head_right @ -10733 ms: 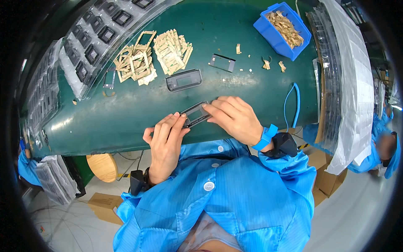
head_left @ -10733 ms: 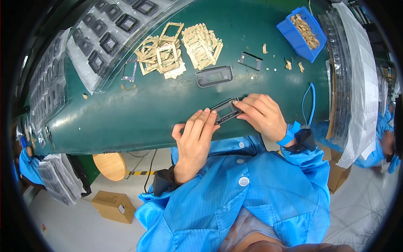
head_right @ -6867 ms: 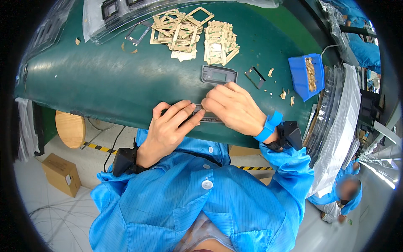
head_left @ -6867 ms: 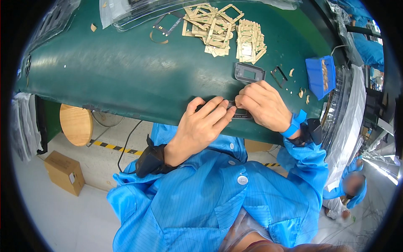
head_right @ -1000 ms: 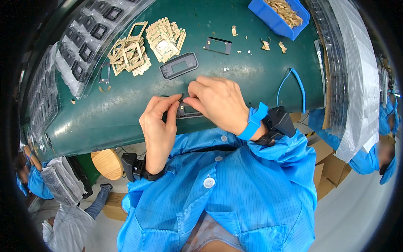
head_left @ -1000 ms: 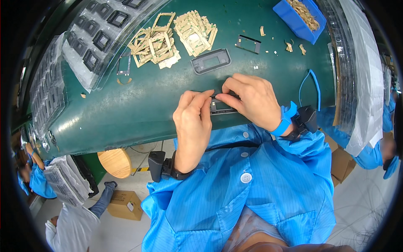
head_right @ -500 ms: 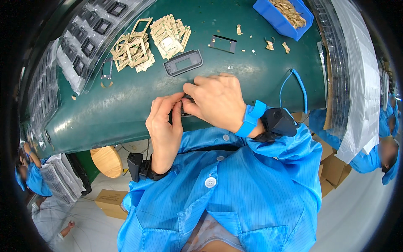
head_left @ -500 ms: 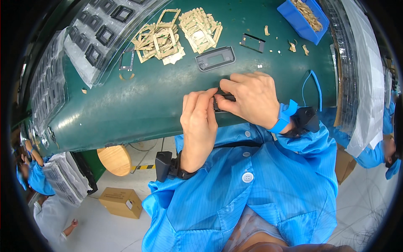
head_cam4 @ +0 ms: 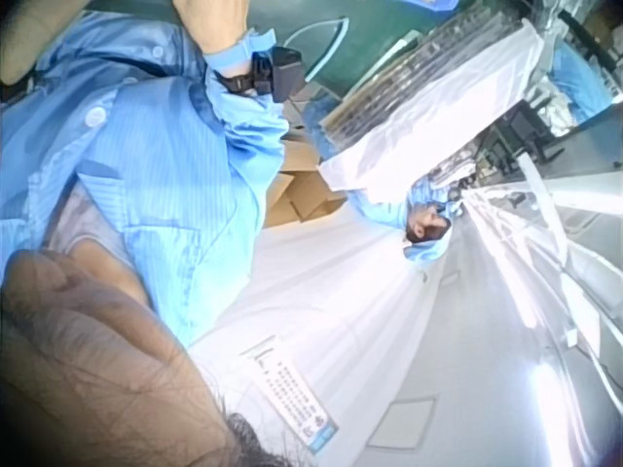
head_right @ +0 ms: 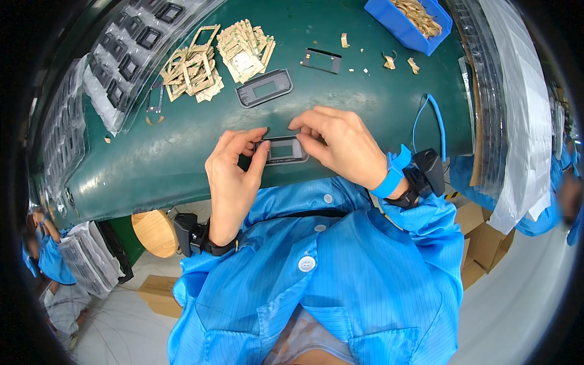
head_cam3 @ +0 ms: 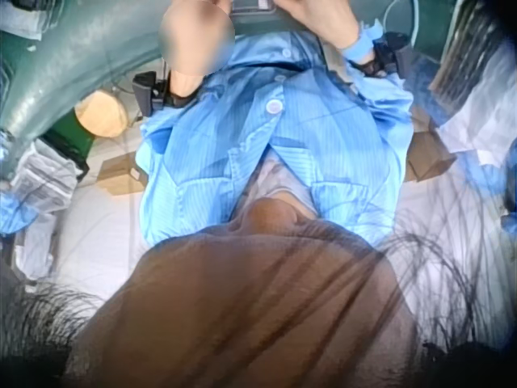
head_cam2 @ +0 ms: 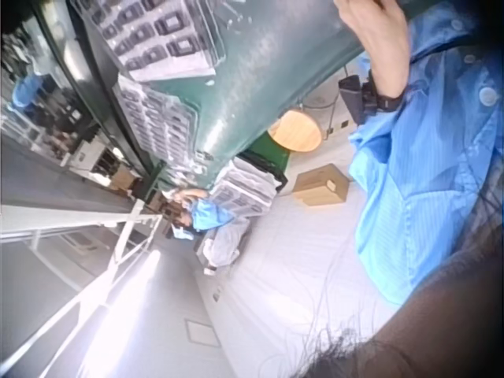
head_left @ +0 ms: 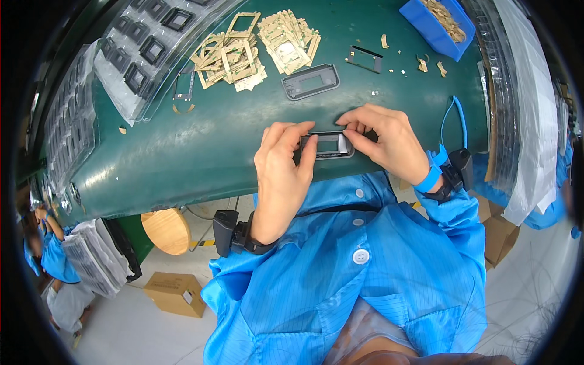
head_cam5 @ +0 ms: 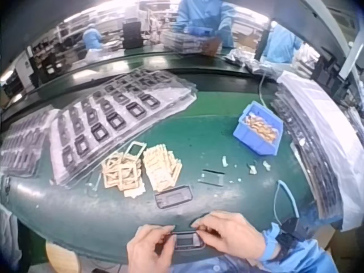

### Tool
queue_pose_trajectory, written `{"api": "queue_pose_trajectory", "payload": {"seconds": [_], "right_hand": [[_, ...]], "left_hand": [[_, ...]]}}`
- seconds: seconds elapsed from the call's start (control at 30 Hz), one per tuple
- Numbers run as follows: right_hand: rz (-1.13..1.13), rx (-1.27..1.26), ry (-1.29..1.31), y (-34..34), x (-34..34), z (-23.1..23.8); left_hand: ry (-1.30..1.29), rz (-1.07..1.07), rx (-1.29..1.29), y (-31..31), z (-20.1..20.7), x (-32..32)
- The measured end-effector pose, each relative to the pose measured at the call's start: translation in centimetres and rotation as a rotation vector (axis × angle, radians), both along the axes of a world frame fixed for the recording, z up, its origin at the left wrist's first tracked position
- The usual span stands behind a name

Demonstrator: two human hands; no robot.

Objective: The recorder is assembling small electronic components, specifically placing wooden or plastic inserts into small black frames or housings on a factory assembly line.

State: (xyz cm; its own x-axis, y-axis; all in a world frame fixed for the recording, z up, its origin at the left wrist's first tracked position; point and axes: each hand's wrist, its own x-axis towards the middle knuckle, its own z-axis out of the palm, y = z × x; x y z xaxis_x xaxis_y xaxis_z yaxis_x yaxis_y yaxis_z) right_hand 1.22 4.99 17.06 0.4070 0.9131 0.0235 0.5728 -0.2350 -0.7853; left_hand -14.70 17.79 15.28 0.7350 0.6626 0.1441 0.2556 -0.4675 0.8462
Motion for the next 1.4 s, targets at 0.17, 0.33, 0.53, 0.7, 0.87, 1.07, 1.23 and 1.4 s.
{"api": "queue_pose_trajectory", "payload": {"seconds": [0.17, 0.33, 0.53, 0.7, 0.87, 1.07, 1.23, 1.4], "right_hand": [[-0.054, -0.035, 0.100, 0.4, 0.5, 0.0], [-0.076, -0.034, 0.131, 0.3, 0.8, 0.0], [-0.084, -0.051, 0.143, 0.6, 0.8, -0.2], [-0.121, -0.055, 0.127, 0.9, 0.2, 0.1], [-0.105, 0.000, 0.009, 1.2, -0.2, -0.4], [-0.125, 0.042, 0.008, 0.8, -0.2, -0.1], [-0.346, 0.100, -0.066, -1.6, -0.8, 0.2], [-0.362, 0.073, -0.095, -3.9, -3.4, -0.1]], "left_hand": [[0.045, -0.024, -0.006, 0.9, -0.4, 0.6], [0.189, -0.091, -0.070, 2.2, 0.8, 1.4], [0.256, -0.123, -0.153, 2.8, 1.0, 1.7], [0.225, -0.091, -0.144, 2.5, 0.7, 1.6], [0.146, -0.106, -0.071, 2.1, 0.9, 1.5], [0.161, -0.169, 0.050, 1.8, 0.8, 1.5], [0.138, -0.032, -0.373, -2.3, 0.0, -0.1], [-0.011, -0.111, 0.354, -1.4, 1.0, 0.4]]}}
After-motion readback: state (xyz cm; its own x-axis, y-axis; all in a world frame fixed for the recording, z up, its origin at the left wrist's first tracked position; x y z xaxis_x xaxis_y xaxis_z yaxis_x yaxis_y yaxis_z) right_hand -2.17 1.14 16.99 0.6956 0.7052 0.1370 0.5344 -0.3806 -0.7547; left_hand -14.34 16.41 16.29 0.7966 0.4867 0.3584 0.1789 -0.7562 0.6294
